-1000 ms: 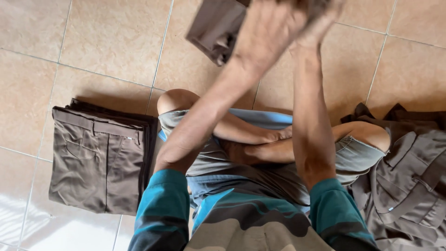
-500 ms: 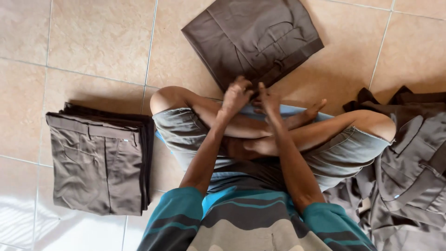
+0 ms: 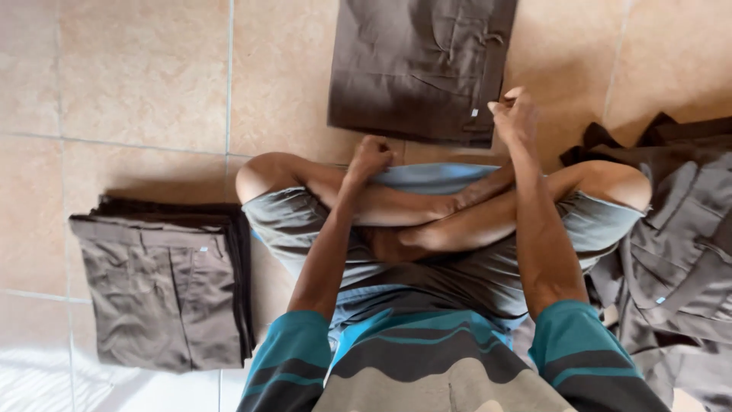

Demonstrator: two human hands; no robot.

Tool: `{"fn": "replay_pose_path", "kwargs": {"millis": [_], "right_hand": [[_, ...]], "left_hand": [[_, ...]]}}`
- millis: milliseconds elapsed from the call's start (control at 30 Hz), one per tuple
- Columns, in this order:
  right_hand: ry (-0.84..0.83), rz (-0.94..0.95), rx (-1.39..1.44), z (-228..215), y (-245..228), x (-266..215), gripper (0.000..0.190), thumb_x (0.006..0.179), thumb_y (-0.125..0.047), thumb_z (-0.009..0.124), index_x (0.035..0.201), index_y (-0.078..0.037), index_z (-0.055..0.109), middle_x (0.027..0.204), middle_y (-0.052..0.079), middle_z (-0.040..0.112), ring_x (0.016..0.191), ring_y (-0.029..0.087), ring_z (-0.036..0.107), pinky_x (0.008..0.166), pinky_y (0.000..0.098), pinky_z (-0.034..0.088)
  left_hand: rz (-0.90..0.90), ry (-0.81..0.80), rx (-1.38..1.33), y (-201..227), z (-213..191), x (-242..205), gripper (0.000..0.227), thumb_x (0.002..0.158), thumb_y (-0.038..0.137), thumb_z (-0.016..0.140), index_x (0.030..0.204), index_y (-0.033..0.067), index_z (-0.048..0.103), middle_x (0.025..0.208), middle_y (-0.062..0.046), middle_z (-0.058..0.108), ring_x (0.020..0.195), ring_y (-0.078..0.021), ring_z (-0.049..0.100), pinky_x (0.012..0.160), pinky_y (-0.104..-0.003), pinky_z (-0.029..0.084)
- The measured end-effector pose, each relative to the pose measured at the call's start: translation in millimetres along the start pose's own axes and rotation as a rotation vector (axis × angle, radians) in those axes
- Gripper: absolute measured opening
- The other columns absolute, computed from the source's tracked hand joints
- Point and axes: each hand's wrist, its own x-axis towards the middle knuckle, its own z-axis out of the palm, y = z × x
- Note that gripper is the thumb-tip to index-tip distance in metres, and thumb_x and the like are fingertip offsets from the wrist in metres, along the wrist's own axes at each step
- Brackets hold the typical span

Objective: Folding brown trousers and placing them in a stack while sitting on the floor.

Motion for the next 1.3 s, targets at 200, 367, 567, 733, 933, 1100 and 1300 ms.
{"fn": "replay_pose_path", "kwargs": {"millis": [200, 367, 567, 733, 933, 1100, 1300], "right_hand": [[-0.017, 0.071, -0.169, -21.1, -19.3, -30.0, 0.042, 0.097, -0.047, 0.073, 0.117, -0.011, 0.064, 0.106, 0.016, 0.075, 0.104, 0.04, 0.071, 0.089, 0.0564, 0.056], [-0.052, 0.21, -0.067, -22.8, -38.2, -42.2, 0.065, 0.096, -0.054, 0.072, 0.133, -0.003, 0.056, 0.118, 0.024, 0.069, 0.115, 0.047, 0.066, 0.094, 0.0643, 0.052], [-0.014, 0.087, -0.058, -1.8, -11.8, -27.0, 0.034, 0.096, -0.033, 0.07, 0.109, -0.001, 0.067, 0.101, 0.023, 0.07, 0.102, 0.049, 0.068, 0.085, 0.0625, 0.053], [-0.069, 0.219, -0.144, -32.0, -57.7, -59.4, 0.037, 0.087, -0.014, 0.055, 0.119, 0.002, 0.065, 0.099, 0.026, 0.07, 0.097, 0.046, 0.07, 0.079, 0.0592, 0.056], [-0.136, 0.17, -0.021, 11.9, 7.3, -23.4, 0.055, 0.079, -0.005, 0.066, 0.132, 0.009, 0.058, 0.105, 0.031, 0.067, 0.098, 0.052, 0.068, 0.074, 0.0613, 0.055], [0.414, -0.316, -0.449, 4.0, -18.9, 17.5, 0.057, 0.076, 0.006, 0.075, 0.13, -0.001, 0.06, 0.125, 0.023, 0.054, 0.109, 0.043, 0.059, 0.088, 0.0518, 0.052], [0.274, -0.018, -0.384, -16.1, -49.0, 21.4, 0.071, 0.099, -0.027, 0.076, 0.147, -0.003, 0.03, 0.145, 0.02, 0.05, 0.125, 0.037, 0.063, 0.091, 0.0527, 0.06]], "left_hand": [[-0.19, 0.42, 0.014, -4.6, -88.5, 37.2, 0.034, 0.09, 0.038, 0.074, 0.107, 0.0098, 0.067, 0.091, -0.018, 0.073, 0.093, -0.0403, 0.074, 0.083, -0.052, 0.058], [-0.438, 0.348, -0.161, -5.0, -92.7, 35.5, 0.041, 0.086, 0.043, 0.08, 0.111, 0.0124, 0.068, 0.088, -0.008, 0.072, 0.06, -0.0192, 0.076, 0.052, -0.03, 0.065], [-0.365, 0.447, -0.003, 7.3, -89.5, 28.6, 0.032, 0.092, 0.037, 0.072, 0.108, 0.0094, 0.071, 0.096, -0.016, 0.074, 0.098, -0.0398, 0.073, 0.086, -0.053, 0.058], [-0.278, 0.444, 0.045, 5.5, -93.6, 29.8, 0.029, 0.086, 0.034, 0.079, 0.098, 0.0085, 0.072, 0.087, -0.014, 0.074, 0.091, -0.0387, 0.073, 0.081, -0.052, 0.058], [-0.349, 0.351, 0.087, -4.7, -95.5, 31.6, 0.032, 0.08, 0.039, 0.077, 0.094, 0.011, 0.073, 0.086, -0.018, 0.072, 0.092, -0.0415, 0.073, 0.078, -0.054, 0.057], [-0.239, -0.069, 0.029, 27.8, -68.3, -7.9, 0.034, 0.077, 0.042, 0.079, 0.081, 0.0114, 0.064, 0.072, -0.009, 0.061, 0.072, -0.0251, 0.061, 0.064, -0.046, 0.047], [-0.105, -0.637, -0.404, 94.6, -59.0, -49.6, 0.016, 0.089, 0.014, 0.07, 0.099, 0.0009, 0.073, 0.088, -0.014, 0.073, 0.066, -0.0218, 0.072, 0.062, -0.03, 0.059]]}}
